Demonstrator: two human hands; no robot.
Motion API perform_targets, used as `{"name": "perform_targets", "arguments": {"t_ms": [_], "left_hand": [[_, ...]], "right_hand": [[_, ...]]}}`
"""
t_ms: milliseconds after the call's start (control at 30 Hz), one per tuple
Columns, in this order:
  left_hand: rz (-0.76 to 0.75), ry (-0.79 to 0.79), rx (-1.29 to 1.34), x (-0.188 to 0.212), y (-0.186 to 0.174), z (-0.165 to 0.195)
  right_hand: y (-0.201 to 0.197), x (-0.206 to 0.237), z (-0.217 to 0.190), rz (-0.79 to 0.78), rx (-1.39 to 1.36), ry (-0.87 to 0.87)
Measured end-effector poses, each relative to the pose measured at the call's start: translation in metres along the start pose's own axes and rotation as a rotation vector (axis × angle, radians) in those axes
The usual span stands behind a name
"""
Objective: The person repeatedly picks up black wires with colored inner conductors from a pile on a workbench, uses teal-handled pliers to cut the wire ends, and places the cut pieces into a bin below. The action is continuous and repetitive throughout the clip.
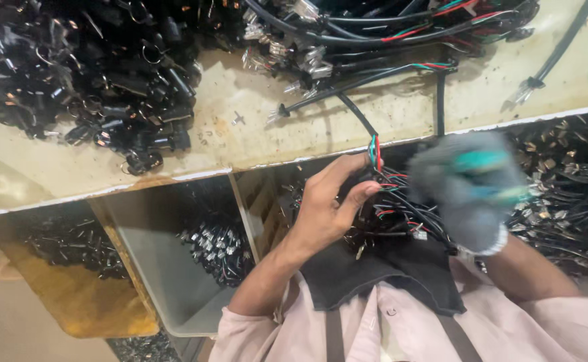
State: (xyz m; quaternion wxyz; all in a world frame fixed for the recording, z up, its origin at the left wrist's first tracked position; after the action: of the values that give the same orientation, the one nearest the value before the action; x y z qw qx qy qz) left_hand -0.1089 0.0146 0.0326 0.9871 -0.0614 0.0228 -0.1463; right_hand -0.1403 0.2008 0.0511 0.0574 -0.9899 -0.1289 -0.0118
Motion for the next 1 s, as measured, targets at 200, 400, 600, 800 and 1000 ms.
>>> {"name": "perform_targets", "arguments": {"t_ms": [200,400,600,800,1000], "left_hand": [[-0.05,-0.089,-0.118,0.0,0.012,-0.009],[-0.042,0.053,0.193,0.005,0.013,-0.008],[-0.002,0.031,0.113,0.011,0.007,-0.026],[-0.24,-0.329,0.658,0.013,0.024,0.009],[-0.669,-0.237,-0.632,0.017,0.052,0.023]], "right_hand": [[0.025,-0.005,-0.011,-0.238,0.356,-0.11],[-0.001,-0.009,-0.019,0.143,-0.093,-0.033],[0.038,-0.026,-0.027,-0.077,0.298,-0.256],[0.053,-0.076,-0.05,-0.067,0.792,-0.624],[0.063,-0.104,-0.043,-0.121,0.963,-0.416]]}}
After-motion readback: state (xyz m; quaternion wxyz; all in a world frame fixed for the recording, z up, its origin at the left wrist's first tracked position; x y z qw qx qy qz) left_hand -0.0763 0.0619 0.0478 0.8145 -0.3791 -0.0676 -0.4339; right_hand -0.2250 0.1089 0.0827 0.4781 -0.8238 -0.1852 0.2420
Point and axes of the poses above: each hand's wrist, its own x-axis away from the middle knuckle, its own y-axis out of the palm, z = x × y, the point moved 9 cm from there along -x, towards the middle knuckle, and after that the axes turned 7 degrees about -z, right-handed, at the moved point
